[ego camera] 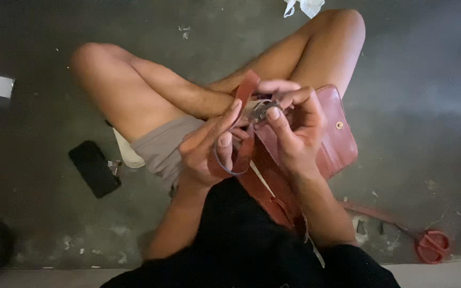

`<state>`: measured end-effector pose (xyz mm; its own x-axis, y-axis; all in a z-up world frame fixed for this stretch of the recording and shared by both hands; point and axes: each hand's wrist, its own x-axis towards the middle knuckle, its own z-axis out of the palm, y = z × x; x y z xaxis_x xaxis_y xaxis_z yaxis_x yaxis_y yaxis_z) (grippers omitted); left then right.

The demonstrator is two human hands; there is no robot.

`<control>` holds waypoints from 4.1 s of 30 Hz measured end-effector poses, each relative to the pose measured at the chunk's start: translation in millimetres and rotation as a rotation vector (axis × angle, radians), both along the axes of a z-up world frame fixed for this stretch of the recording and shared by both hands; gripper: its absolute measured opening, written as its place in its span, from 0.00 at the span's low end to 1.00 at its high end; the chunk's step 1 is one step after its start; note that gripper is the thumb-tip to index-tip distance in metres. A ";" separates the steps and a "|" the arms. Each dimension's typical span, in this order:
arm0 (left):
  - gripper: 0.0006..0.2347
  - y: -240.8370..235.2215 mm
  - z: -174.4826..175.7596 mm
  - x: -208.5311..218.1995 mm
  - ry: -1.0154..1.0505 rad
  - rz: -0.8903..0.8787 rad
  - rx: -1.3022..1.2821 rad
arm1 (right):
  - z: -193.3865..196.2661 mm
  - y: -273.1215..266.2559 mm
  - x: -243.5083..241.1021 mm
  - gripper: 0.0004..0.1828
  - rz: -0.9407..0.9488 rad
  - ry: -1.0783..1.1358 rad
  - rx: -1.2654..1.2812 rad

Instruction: The person sits cross-legged on the floor and uses a small metal tool to scrape the edge of a pink leather bag strap. The person holds the strap with one hand and scrapes along its edge with the other, occasionally adjusting the strap's position.

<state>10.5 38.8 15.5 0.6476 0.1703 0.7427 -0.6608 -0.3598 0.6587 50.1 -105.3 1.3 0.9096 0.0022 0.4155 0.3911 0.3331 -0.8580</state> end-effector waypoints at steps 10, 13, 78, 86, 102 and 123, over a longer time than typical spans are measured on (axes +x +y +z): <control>0.29 -5.7 -9.3 -17.4 0.338 -0.365 -0.248 | 11.9 1.0 14.3 0.10 -0.035 0.028 -0.149; 0.35 -2.4 -9.8 -13.2 0.281 -0.389 -0.065 | 29.0 4.2 16.0 0.09 -0.078 0.067 -0.158; 0.20 -6.5 -14.6 -6.0 0.320 0.146 0.569 | 52.7 -0.7 36.5 0.08 -0.035 -0.158 -0.494; 0.15 -22.8 -35.8 31.9 0.143 0.131 0.306 | 28.0 -19.2 24.9 0.10 0.035 0.191 -0.045; 0.17 -21.5 10.6 26.7 -0.021 0.092 0.429 | 27.1 -31.4 -15.7 0.20 0.231 0.238 -0.090; 0.24 -11.5 -34.6 7.7 0.147 -0.282 0.258 | 32.5 -21.8 -0.5 0.15 -0.088 0.212 -0.082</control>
